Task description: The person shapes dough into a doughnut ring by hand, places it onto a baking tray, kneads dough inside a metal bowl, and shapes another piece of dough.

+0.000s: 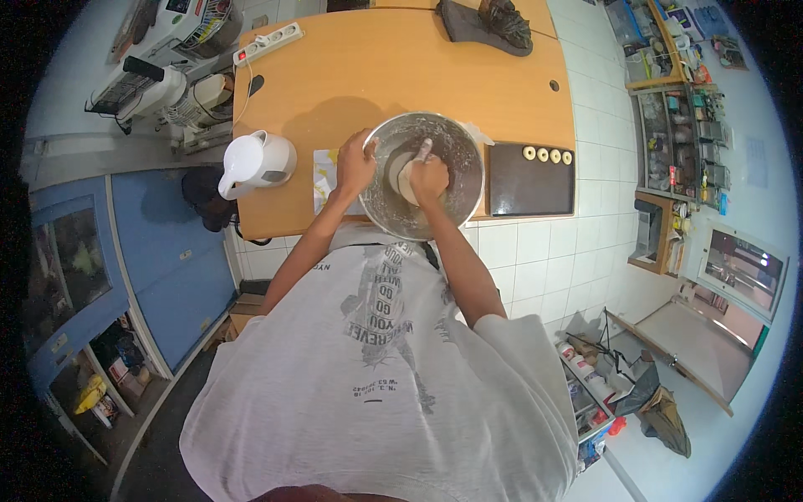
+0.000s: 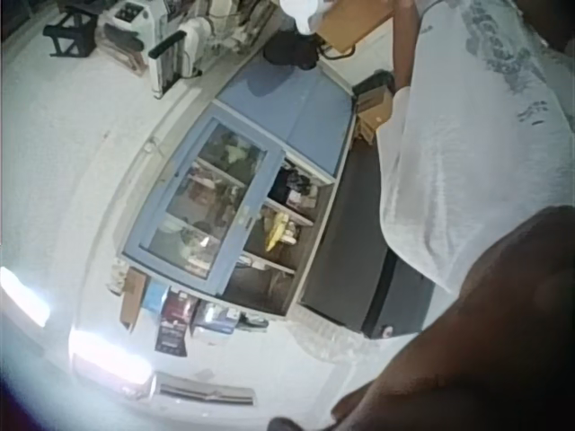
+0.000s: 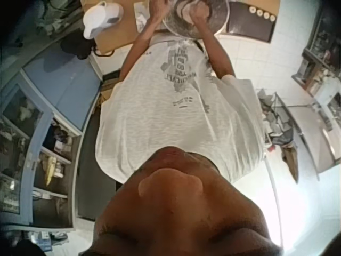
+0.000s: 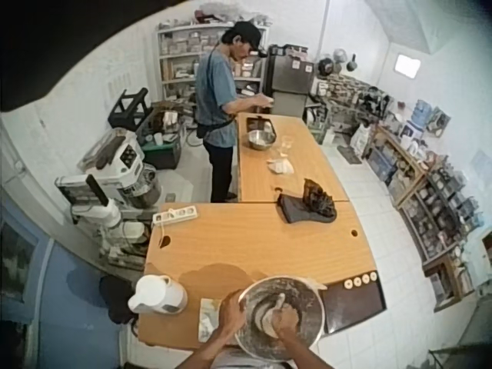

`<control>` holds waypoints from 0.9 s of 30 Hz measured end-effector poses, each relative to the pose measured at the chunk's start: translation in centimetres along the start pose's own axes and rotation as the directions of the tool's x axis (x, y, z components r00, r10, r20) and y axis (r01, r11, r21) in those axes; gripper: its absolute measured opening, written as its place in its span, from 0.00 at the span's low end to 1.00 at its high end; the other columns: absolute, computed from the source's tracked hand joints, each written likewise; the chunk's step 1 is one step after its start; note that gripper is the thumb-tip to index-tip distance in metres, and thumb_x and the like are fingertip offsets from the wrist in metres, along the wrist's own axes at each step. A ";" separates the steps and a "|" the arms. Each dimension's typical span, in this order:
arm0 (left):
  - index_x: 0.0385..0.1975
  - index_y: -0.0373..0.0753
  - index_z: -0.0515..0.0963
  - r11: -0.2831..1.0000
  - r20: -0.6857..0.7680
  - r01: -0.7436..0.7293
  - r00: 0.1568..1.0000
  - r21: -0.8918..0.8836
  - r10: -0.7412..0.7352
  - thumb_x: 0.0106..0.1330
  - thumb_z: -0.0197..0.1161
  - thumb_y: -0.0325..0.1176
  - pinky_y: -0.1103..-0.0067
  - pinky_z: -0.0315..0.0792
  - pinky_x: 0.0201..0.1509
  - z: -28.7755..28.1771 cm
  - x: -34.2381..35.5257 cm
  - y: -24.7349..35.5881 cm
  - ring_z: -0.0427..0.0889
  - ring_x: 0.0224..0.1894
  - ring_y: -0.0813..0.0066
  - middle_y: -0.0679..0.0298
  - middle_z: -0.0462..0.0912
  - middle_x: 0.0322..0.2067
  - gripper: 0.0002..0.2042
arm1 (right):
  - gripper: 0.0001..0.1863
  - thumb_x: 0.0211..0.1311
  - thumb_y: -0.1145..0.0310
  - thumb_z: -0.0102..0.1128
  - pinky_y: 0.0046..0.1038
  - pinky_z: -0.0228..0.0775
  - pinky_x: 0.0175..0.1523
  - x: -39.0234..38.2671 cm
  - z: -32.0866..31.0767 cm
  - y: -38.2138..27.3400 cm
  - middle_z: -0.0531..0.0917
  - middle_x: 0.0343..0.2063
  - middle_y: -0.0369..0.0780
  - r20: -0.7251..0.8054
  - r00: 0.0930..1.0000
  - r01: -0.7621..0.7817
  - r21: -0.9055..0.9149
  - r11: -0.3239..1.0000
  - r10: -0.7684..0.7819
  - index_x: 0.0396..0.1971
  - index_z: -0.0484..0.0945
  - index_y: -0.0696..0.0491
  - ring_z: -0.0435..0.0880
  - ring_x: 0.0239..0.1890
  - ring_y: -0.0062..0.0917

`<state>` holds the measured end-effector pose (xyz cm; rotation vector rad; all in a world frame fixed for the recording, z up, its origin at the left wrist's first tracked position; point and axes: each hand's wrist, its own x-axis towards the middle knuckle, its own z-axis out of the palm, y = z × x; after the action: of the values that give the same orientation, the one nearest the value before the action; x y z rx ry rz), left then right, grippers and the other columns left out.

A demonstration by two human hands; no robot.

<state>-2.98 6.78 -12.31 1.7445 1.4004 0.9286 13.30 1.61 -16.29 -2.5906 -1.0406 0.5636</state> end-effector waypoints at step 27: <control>0.50 0.34 0.80 0.998 0.048 0.027 0.998 0.062 -0.030 0.71 0.62 0.27 0.56 0.75 0.51 -0.4 -0.5 0.0 0.82 0.49 0.37 0.42 0.84 0.43 0.10 | 0.22 0.74 0.50 0.51 0.49 0.80 0.49 -0.7 -2.0 0.7 0.88 0.39 0.54 0.297 0.567 0.807 -0.010 0.591 -0.769 0.40 0.85 0.53 0.88 0.41 0.51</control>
<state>-3.41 6.30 -12.17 1.7755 1.4319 0.8298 14.15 0.41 -14.64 -1.8204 -2.2243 0.5892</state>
